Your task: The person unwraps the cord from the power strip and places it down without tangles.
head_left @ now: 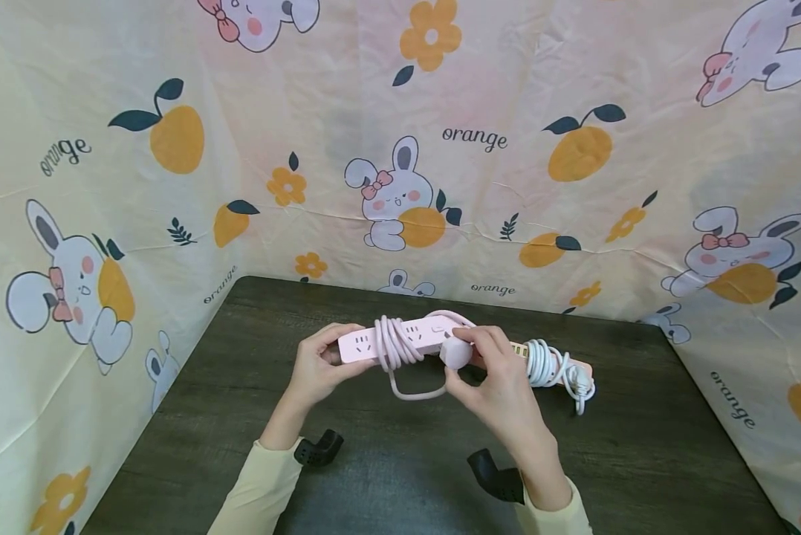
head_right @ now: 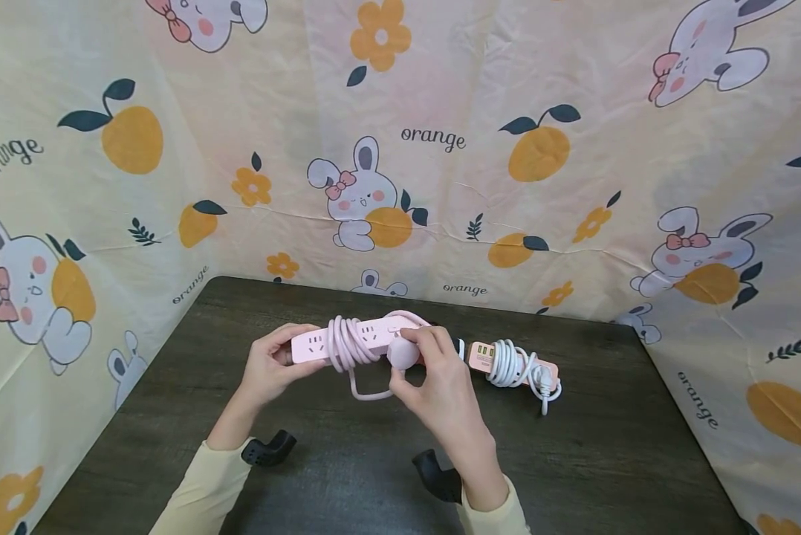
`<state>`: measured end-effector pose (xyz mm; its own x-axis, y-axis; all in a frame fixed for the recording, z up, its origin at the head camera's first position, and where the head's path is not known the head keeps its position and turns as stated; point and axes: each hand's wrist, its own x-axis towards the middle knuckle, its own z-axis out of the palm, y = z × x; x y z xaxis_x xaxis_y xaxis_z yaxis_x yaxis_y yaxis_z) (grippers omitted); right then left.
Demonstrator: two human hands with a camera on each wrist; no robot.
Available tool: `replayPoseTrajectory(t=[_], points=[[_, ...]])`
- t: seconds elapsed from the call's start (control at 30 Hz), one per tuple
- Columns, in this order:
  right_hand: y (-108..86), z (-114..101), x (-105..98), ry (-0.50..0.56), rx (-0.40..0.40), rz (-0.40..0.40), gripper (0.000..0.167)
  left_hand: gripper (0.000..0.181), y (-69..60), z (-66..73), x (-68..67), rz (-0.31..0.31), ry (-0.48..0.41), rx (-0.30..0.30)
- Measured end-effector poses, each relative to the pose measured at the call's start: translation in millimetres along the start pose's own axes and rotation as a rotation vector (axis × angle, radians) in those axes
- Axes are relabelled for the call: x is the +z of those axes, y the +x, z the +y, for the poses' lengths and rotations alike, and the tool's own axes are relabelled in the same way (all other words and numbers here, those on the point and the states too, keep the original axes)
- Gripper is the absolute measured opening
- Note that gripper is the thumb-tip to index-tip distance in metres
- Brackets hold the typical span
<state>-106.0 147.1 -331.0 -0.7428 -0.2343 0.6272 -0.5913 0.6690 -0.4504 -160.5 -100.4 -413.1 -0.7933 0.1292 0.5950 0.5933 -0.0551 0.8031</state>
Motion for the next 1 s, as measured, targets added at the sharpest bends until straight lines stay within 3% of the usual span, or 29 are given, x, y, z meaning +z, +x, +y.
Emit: replayPoseTrajectory(t=[0.63,0.77,1.0], points=[[-35.4,32.2,4.1,-0.075,0.158,0.063,0.044,0.047,0.2,0.5,-2.7,0.045,-0.008,-0.001],[-44.1,41.9,8.4,-0.068,0.202,0.050,0.041,0.047,-0.2,0.4,-2.9,0.043,-0.018,-0.003],[-59.9,62.8,17.0,-0.067,0.346,-0.006,0.035,0.046,-0.6,1.2,-3.5,0.037,-0.052,0.009]])
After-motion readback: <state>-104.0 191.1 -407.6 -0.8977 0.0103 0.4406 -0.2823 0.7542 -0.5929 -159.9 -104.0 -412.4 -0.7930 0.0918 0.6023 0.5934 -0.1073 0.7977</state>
